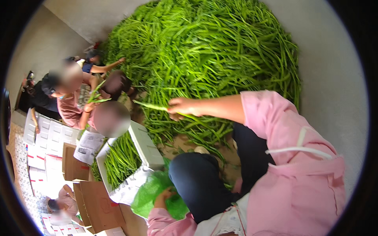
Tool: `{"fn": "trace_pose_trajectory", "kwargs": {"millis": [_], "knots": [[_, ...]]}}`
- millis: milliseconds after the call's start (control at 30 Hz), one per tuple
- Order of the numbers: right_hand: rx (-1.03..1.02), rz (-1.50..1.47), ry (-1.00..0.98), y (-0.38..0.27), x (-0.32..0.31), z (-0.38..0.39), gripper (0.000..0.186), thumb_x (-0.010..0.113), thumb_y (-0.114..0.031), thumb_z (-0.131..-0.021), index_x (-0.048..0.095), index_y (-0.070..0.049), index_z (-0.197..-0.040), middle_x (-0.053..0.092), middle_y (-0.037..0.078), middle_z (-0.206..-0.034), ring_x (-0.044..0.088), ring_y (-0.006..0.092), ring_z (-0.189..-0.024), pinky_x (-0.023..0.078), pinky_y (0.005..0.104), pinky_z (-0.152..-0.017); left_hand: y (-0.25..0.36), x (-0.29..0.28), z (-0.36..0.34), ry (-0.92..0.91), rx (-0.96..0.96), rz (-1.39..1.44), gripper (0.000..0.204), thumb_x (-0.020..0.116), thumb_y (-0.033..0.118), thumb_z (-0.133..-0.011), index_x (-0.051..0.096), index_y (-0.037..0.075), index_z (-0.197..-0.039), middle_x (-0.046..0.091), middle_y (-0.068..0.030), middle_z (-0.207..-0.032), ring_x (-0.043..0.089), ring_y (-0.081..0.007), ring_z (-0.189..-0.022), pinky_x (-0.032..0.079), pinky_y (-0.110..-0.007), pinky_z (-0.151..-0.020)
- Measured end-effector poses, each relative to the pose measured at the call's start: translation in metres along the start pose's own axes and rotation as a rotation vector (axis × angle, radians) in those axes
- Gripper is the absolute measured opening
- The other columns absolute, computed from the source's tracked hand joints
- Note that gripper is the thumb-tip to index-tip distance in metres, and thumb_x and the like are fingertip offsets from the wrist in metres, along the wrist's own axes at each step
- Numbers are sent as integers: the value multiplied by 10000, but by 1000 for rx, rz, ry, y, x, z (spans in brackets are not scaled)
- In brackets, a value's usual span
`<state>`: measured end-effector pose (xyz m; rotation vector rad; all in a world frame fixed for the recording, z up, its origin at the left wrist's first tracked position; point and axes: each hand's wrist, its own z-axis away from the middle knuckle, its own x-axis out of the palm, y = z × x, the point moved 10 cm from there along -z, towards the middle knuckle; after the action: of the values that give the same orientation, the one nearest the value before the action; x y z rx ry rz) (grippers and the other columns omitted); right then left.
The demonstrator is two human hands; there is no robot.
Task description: The person sits on the floor and sorts green beans from a large pile into a white crate. They repeatedly pick up handfuls of beans, separate them, and place them into the crate. The person also handles a green mesh bag, placing beans inside it.
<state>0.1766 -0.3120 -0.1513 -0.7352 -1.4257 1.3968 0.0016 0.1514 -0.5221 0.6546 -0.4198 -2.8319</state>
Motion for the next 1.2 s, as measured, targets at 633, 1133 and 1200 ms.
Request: {"fn": "trace_pose_trajectory", "kwargs": {"millis": [633,1133,1200], "knots": [[-182,-961,-271,-62,25,-18,358,264,-345,-950,486,-66,-972,480,9,-697,375,65,-480,307,206,-427,468,-122,230,172,867,796,493,401,337,-918,372,-19,-1257,576,-161,-1057,545,-250,-1016,410,-348,-894],[-234,478,-32,1,-54,-37,362,527,-406,-824,610,-58,-767,590,40,-637,540,145,-607,427,296,-597,487,-234,196,462,996,1157,326,349,354,-936,401,109,-1146,313,18,-572,253,-61,-431,201,-206,-354],[48,766,159,83,-148,-41,345,531,-384,-814,591,-65,-697,579,59,-618,543,176,-576,414,328,-548,476,-233,178,461,971,1103,399,320,401,-932,362,120,-1213,376,7,-585,331,-72,-469,265,-200,-395]]}}
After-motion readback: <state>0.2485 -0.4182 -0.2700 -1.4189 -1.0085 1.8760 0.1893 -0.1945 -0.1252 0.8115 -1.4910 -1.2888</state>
